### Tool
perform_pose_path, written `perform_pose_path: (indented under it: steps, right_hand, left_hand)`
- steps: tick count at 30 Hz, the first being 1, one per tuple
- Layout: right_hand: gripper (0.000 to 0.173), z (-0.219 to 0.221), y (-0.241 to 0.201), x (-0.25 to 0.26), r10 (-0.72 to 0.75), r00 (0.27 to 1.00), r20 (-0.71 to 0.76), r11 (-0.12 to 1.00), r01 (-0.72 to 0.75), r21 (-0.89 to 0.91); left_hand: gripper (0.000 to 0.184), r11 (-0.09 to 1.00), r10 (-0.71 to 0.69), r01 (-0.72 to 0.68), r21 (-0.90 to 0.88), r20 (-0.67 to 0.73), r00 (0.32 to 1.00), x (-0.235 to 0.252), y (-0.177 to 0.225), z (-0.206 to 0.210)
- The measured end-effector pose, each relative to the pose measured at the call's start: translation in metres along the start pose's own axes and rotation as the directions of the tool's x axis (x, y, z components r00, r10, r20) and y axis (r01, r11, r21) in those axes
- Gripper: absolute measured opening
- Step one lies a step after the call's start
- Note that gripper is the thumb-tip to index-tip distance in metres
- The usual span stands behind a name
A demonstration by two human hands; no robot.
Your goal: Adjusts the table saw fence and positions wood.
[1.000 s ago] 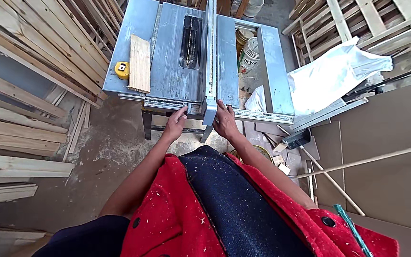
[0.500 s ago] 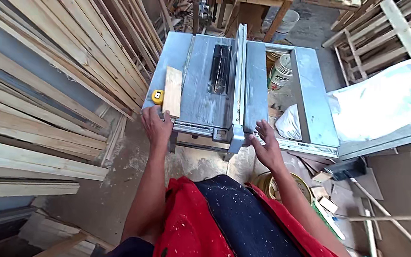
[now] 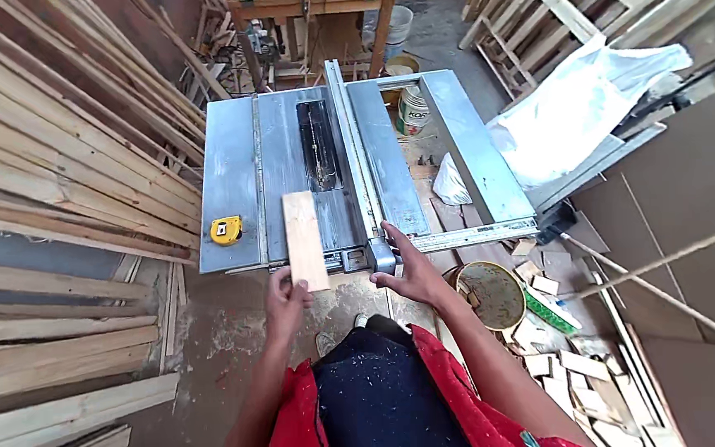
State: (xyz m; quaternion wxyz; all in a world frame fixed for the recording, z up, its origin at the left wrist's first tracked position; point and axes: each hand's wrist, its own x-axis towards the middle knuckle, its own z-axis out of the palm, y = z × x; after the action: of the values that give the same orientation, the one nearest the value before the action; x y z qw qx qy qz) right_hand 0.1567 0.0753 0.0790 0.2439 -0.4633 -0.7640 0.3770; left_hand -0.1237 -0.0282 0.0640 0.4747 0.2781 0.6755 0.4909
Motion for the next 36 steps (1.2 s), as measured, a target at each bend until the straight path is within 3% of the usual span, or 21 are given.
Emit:
perform_pose_path:
  steps: [3, 5, 6, 8, 9, 11, 13, 16, 20, 25, 28, 33, 36]
  right_hand:
    - [0.113, 0.000, -0.002, -0.001, 0.012, 1.000, 0.000, 1.000, -0.012, 0.001]
    - [0.115, -0.001, -0.001, 0.000, 0.014, 1.000, 0.016, 1.000, -0.014, -0.021]
    - [0.116, -0.002, -0.001, 0.002, 0.004, 1.000, 0.020, 1.000, -0.003, -0.031]
    - [0.117, -0.005, 0.002, 0.008, -0.019, 0.999, 0.031, 0.999, 0.020, -0.042]
    - [0.118, -0.006, 0.005, 0.010, -0.030, 0.999, 0.038, 0.998, 0.032, -0.048]
    - [0.116, -0.009, 0.006, 0.014, -0.052, 0.997, 0.055, 0.997, 0.055, -0.049]
    - [0.112, -0.012, 0.007, 0.018, -0.050, 0.995, 0.081, 0.997, 0.054, -0.048]
    - [0.111, -0.016, 0.009, 0.022, -0.044, 0.991, 0.123, 0.997, 0.050, -0.051]
    - [0.112, -0.018, 0.011, 0.026, -0.044, 0.987, 0.153, 0.995, 0.056, -0.076]
    - [0.113, -0.020, 0.009, 0.027, -0.022, 0.985, 0.169, 0.996, 0.036, -0.082]
    - [0.113, -0.018, 0.010, 0.027, -0.021, 0.985, 0.171, 0.997, 0.034, -0.072]
    - [0.113, -0.015, 0.012, 0.025, -0.019, 0.988, 0.155, 0.997, 0.030, -0.066]
    - [0.113, -0.015, 0.011, 0.024, -0.013, 0.989, 0.149, 0.998, 0.022, -0.060]
  left_hand:
    - [0.057, 0.999, -0.052, 0.054, -0.006, 0.161, 0.986, -0.002, -0.017, 0.033]
    - [0.060, 0.987, -0.057, 0.014, 0.163, 0.262, 0.963, 0.003, -0.010, 0.045]
    - [0.063, 0.942, -0.028, -0.075, 0.327, 0.299, 0.954, 0.008, -0.003, 0.047]
    - [0.069, 0.691, 0.094, -0.304, 0.656, 0.335, 0.937, 0.014, 0.013, 0.048]
    - [0.076, 0.560, 0.154, -0.379, 0.736, 0.357, 0.921, 0.016, 0.019, 0.048]
    - [0.086, 0.385, 0.213, -0.494, 0.780, 0.446, 0.869, 0.025, 0.028, 0.049]
    - [0.086, 0.297, 0.185, -0.575, 0.762, 0.545, 0.818, 0.037, 0.028, 0.053]
    - [0.078, 0.295, 0.150, -0.650, 0.700, 0.638, 0.755, 0.047, 0.025, 0.057]
    - [0.068, 0.329, 0.257, -0.720, 0.611, 0.675, 0.691, 0.061, 0.030, 0.053]
    - [0.082, 0.289, 0.225, -0.715, 0.636, 0.681, 0.697, 0.080, 0.046, 0.061]
    - [0.070, 0.285, 0.248, -0.734, 0.617, 0.692, 0.678, 0.077, 0.040, 0.058]
    - [0.061, 0.394, 0.327, -0.718, 0.574, 0.643, 0.693, 0.071, 0.021, 0.053]
    - [0.049, 0.386, 0.394, -0.773, 0.504, 0.667, 0.632, 0.077, 0.015, 0.047]
